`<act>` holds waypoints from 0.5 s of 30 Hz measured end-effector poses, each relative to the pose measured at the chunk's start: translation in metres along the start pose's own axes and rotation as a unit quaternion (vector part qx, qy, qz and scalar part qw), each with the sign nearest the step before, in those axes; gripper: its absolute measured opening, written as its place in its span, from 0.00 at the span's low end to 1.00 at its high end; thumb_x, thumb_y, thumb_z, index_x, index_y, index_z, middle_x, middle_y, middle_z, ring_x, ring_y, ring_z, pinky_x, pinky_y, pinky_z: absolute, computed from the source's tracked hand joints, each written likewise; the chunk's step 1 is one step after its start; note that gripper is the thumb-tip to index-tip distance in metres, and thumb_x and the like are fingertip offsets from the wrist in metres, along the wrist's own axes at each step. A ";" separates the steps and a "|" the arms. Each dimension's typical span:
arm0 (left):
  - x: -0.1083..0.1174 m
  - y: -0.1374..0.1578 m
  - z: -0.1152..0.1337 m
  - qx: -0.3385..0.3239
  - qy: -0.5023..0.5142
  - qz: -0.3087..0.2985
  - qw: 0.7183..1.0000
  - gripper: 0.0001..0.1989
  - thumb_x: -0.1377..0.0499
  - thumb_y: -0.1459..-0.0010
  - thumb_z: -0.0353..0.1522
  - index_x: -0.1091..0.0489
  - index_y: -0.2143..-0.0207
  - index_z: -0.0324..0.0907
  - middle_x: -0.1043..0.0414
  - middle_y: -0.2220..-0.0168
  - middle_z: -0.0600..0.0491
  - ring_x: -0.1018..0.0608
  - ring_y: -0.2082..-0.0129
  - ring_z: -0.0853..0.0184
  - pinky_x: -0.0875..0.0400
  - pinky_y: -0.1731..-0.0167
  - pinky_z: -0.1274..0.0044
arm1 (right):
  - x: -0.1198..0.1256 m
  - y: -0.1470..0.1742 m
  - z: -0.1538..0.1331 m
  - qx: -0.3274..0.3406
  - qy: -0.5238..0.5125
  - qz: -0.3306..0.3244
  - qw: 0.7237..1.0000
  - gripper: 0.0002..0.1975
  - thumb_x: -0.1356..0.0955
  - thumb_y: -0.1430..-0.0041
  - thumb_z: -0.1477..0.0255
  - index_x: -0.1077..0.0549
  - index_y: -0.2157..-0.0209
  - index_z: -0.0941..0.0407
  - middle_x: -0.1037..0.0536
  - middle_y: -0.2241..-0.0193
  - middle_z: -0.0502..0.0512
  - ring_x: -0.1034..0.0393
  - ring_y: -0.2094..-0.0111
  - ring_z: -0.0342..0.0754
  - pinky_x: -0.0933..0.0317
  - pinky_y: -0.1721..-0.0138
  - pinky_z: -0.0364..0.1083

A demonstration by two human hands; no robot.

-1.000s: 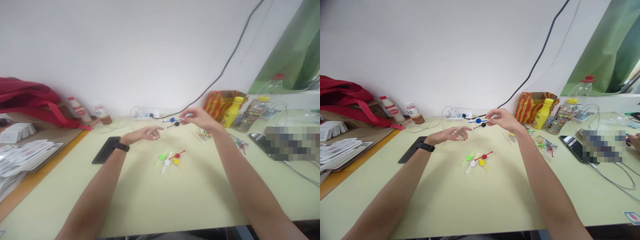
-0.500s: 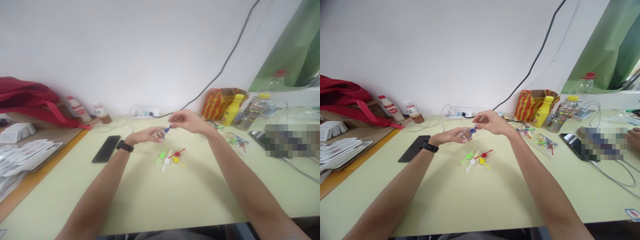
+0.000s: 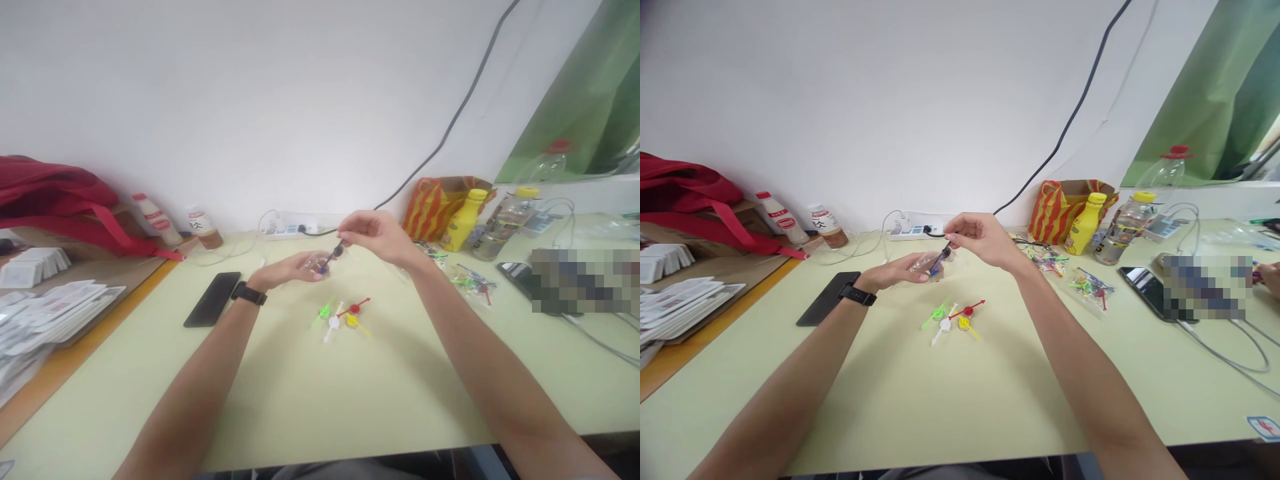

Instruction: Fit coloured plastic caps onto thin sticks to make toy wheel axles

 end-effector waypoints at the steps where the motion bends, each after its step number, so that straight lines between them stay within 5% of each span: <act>1: 0.001 0.000 0.000 0.000 0.004 0.002 1.000 0.30 0.34 0.40 0.41 0.32 0.37 0.45 0.27 0.49 0.45 0.26 0.49 0.56 0.32 0.46 0.64 | 0.000 0.000 -0.001 0.002 -0.002 0.001 1.000 0.17 0.25 0.42 0.58 0.21 0.59 0.57 0.18 0.64 0.56 0.23 0.62 0.49 0.28 0.53 0.52; 7: 0.009 0.002 -0.004 0.011 0.019 0.023 0.999 0.32 0.34 0.40 0.41 0.33 0.36 0.46 0.26 0.51 0.44 0.25 0.52 0.56 0.31 0.52 0.67 | 0.008 0.000 -0.004 0.018 0.064 0.013 0.998 0.15 0.29 0.36 0.59 0.21 0.59 0.57 0.18 0.62 0.57 0.23 0.61 0.49 0.28 0.54 0.50; 11: 0.019 0.004 0.001 -0.044 0.125 0.056 0.990 0.32 0.35 0.41 0.42 0.32 0.36 0.43 0.27 0.55 0.43 0.25 0.57 0.57 0.32 0.54 0.67 | 0.026 -0.004 0.026 0.007 0.188 0.050 0.981 0.12 0.33 0.33 0.64 0.22 0.62 0.57 0.19 0.64 0.56 0.25 0.63 0.48 0.31 0.60 0.47; 13: 0.028 0.006 0.001 -0.073 0.193 0.085 0.975 0.32 0.37 0.40 0.43 0.33 0.36 0.42 0.27 0.55 0.42 0.25 0.58 0.57 0.32 0.53 0.66 | 0.018 -0.004 0.062 -0.052 0.250 -0.020 0.967 0.10 0.33 0.34 0.68 0.21 0.62 0.57 0.18 0.63 0.56 0.25 0.62 0.49 0.33 0.61 0.45; 15: 0.033 0.007 -0.006 -0.062 0.214 0.102 0.970 0.30 0.38 0.39 0.41 0.33 0.36 0.42 0.27 0.53 0.42 0.25 0.57 0.58 0.33 0.52 0.66 | -0.008 0.005 0.101 -0.115 0.271 -0.158 0.943 0.10 0.32 0.37 0.71 0.20 0.58 0.57 0.18 0.59 0.57 0.24 0.62 0.48 0.33 0.62 0.44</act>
Point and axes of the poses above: each hand's wrist, its own y-axis away from the middle knuckle, its own x-axis out of the back of the hand, z = x × y, the point moved 10 cm from there along -y, towards the middle knuckle
